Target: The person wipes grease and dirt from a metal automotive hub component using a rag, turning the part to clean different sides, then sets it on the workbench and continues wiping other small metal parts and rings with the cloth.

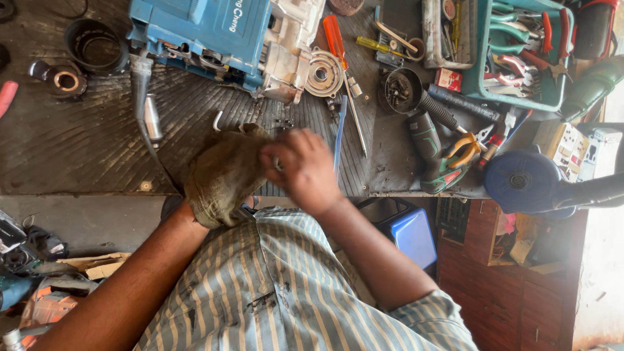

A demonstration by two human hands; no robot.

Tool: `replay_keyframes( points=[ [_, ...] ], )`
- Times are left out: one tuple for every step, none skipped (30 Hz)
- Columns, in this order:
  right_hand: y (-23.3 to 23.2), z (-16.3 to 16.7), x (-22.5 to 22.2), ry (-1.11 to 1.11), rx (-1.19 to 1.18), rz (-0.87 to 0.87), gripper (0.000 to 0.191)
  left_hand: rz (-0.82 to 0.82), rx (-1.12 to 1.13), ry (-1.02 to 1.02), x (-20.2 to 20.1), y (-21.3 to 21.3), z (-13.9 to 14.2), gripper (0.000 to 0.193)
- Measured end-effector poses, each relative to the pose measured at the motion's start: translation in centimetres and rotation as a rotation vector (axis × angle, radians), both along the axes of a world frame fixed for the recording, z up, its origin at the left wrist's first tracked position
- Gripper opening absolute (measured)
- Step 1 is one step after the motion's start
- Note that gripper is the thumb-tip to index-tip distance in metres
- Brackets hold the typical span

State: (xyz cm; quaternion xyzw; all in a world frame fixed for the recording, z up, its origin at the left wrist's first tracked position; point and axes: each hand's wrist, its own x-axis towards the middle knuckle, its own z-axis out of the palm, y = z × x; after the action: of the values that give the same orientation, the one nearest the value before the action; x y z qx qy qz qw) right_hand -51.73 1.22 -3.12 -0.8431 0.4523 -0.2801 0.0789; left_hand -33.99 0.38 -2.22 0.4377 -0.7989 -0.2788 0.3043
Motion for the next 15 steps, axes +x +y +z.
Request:
replay_keyframes(
  points=[
    [0.0,-0.1,0.7,0.001,0.018,-0.015,0.016,-0.021,-0.053,-0.065,-0.1,-0.1,0.2,0.045],
    [-0.1,-0.2,1.4,0.001,0.038,-0.031,0.017,-0.021,-0.092,-0.072,-0.3,-0.2,0.3,0.046],
    [-0.2,-0.3,1.7,0.001,0.059,-0.045,0.017,-0.011,-0.147,-0.081,-0.3,-0.4,0.3,0.046],
    [-0.3,-0.5,1.8,-0.037,0.044,-0.065,0.016,-0.008,-0.215,-0.097,-0.4,-0.5,0.2,0.047],
    [-0.5,-0.6,1.6,-0.078,0.029,-0.082,0.015,-0.155,0.185,0.387,-0.4,-0.9,-0.1,0.045],
    [-0.6,-0.8,1.4,-0.120,0.023,-0.098,0.015,-0.293,0.598,0.867,-0.5,-1.3,-0.4,0.045],
    [-0.5,-1.0,0.9,-0.196,0.046,-0.151,0.014,-0.422,1.018,1.349,-0.5,-1.5,-0.8,0.046],
    [-0.5,-1.0,0.3,-0.270,0.069,-0.206,0.015,-0.246,0.811,0.908,-0.2,-1.8,-1.2,0.061],
    [-0.4,-1.1,-0.5,-0.341,0.088,-0.262,0.018,-0.084,0.592,0.471,0.1,-2.1,-1.4,0.081],
    [-0.1,-1.0,-1.4,-0.345,0.104,-0.319,0.018,0.067,0.357,0.037,0.4,-2.2,-1.5,0.103],
    [0.1,-1.0,-2.2,-0.351,0.115,-0.376,0.019,-0.077,0.356,0.421,0.8,-2.1,-1.7,0.099],
    [0.2,-0.9,-3.0,-0.358,0.125,-0.430,0.020,-0.225,0.344,0.803,1.4,-1.9,-2.0,0.096],
    [0.4,-0.9,-3.7,-0.356,0.126,-0.433,0.020,-0.376,0.324,1.183,1.9,-1.6,-2.0,0.092],
    [0.8,-0.9,-4.3,-0.354,0.129,-0.436,0.020,-0.321,0.417,1.239,2.1,-1.3,-2.0,0.091],
    [1.2,-0.9,-4.7,-0.352,0.135,-0.442,0.020,-0.264,0.514,1.294,2.3,-1.0,-2.0,0.090]
  ],
)
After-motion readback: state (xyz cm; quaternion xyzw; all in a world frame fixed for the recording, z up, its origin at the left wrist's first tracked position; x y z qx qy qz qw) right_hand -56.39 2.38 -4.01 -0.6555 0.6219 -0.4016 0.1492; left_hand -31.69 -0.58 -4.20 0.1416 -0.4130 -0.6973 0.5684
